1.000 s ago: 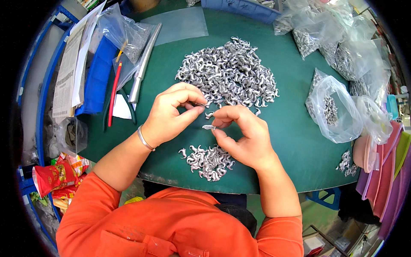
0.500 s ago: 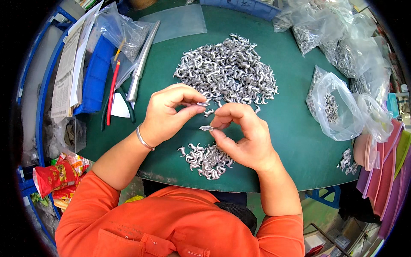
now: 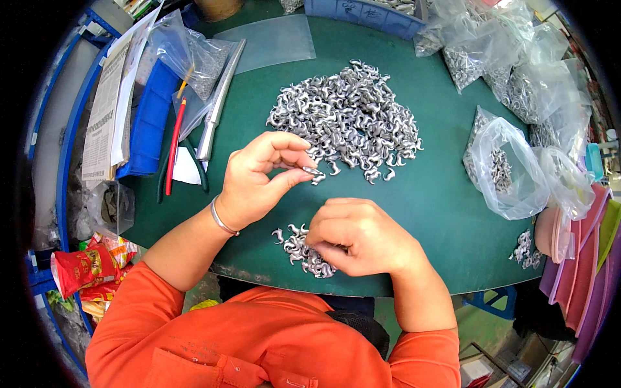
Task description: The person sits at a green workbench and repeatedly picks up small silver metal hooks and screws, joining them by hand. They place the assembled pairs into a small pile on the table. The process is repetitive and involves handling the components one at a time.
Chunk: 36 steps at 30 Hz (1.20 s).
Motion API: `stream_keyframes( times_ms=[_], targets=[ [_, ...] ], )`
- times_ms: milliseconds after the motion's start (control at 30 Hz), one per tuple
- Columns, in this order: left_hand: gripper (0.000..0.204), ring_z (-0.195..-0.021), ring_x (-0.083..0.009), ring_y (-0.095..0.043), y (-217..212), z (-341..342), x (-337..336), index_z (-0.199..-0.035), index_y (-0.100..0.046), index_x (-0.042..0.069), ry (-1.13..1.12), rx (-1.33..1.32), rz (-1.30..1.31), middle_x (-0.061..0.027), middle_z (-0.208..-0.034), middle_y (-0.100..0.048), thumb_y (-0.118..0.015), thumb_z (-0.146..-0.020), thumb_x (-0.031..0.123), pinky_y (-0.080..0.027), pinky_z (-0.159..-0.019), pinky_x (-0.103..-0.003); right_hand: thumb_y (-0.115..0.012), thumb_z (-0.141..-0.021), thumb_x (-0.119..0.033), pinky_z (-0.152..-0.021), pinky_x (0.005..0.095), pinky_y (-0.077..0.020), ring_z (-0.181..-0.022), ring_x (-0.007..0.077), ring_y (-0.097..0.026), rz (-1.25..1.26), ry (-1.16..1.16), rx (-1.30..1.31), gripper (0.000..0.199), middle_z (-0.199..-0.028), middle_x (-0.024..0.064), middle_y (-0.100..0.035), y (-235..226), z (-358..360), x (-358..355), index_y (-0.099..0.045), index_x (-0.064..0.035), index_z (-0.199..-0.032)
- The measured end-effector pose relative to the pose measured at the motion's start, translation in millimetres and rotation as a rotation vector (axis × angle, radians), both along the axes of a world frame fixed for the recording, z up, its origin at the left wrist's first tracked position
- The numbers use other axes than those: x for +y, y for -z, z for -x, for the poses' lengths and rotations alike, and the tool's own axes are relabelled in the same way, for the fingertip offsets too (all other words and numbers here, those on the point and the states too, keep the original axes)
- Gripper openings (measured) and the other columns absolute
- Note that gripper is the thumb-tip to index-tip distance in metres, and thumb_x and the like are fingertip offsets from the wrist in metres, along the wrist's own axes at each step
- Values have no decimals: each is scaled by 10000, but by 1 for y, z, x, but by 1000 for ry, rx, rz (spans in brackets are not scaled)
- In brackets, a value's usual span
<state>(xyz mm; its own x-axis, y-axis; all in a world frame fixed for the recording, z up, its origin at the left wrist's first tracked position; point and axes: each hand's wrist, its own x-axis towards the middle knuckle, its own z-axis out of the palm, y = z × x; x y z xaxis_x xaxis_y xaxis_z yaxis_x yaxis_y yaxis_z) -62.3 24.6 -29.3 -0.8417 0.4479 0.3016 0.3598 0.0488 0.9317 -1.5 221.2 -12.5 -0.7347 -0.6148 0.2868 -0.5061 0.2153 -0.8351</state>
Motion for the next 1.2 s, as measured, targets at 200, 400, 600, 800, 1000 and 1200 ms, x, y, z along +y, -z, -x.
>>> stream_keyframes(
  times_ms=[200,400,600,800,1000,1200],
  targets=[
    [326,-926,-179,-695,-1,0,-1,-1107,-582,-30,-11,25,-22,-102,-990,-673,-674,-807,-118,-571,-787,-280,-660,-718,36,-608,363,-494,-682,267,-612,-13,150,60,142,-758,92,-630,-1,1,1,-671,-28,-844],
    [209,-836,-169,-719,-34,10,-23,-944,-643,-5,335,-107,243,-97,-860,-715,-677,-767,-108,-565,-727,-280,-683,-765,12,-649,368,-493,-737,289,-602,-187,553,243,136,-793,105,-611,13,9,0,-673,-22,-896],
    [155,-799,-301,-655,-23,12,-27,-888,-656,18,460,232,426,-118,-845,-666,-710,-744,-1,-525,-708,-366,-710,-759,-37,-751,413,-475,-869,317,-562,-360,549,281,186,-921,121,-577,22,14,-18,-654,-28,-937],
    [180,-764,-288,-608,6,18,-15,-919,-653,22,-48,292,422,-111,-859,-590,-727,-755,13,-498,-688,-359,-710,-748,-13,-719,394,-492,-789,297,-598,-320,560,280,135,-845,98,-595,24,10,-12,-616,-27,-844],
    [225,-799,-282,-598,13,18,-11,-914,-659,41,-94,370,478,-97,-867,-566,-776,-723,63,-491,-689,-363,-684,-756,63,-596,273,-501,-726,168,-626,-53,618,51,200,-833,68,-611,16,8,-12,-616,-33,-917],
    [203,-805,-290,-590,12,14,-8,-860,-638,40,-84,401,475,-99,-859,-558,-778,-716,70,-488,-691,-377,-681,-765,78,-652,239,-492,-781,114,-610,186,588,-93,283,-924,53,-625,24,6,-9,-579,-21,-1010]
  ],
)
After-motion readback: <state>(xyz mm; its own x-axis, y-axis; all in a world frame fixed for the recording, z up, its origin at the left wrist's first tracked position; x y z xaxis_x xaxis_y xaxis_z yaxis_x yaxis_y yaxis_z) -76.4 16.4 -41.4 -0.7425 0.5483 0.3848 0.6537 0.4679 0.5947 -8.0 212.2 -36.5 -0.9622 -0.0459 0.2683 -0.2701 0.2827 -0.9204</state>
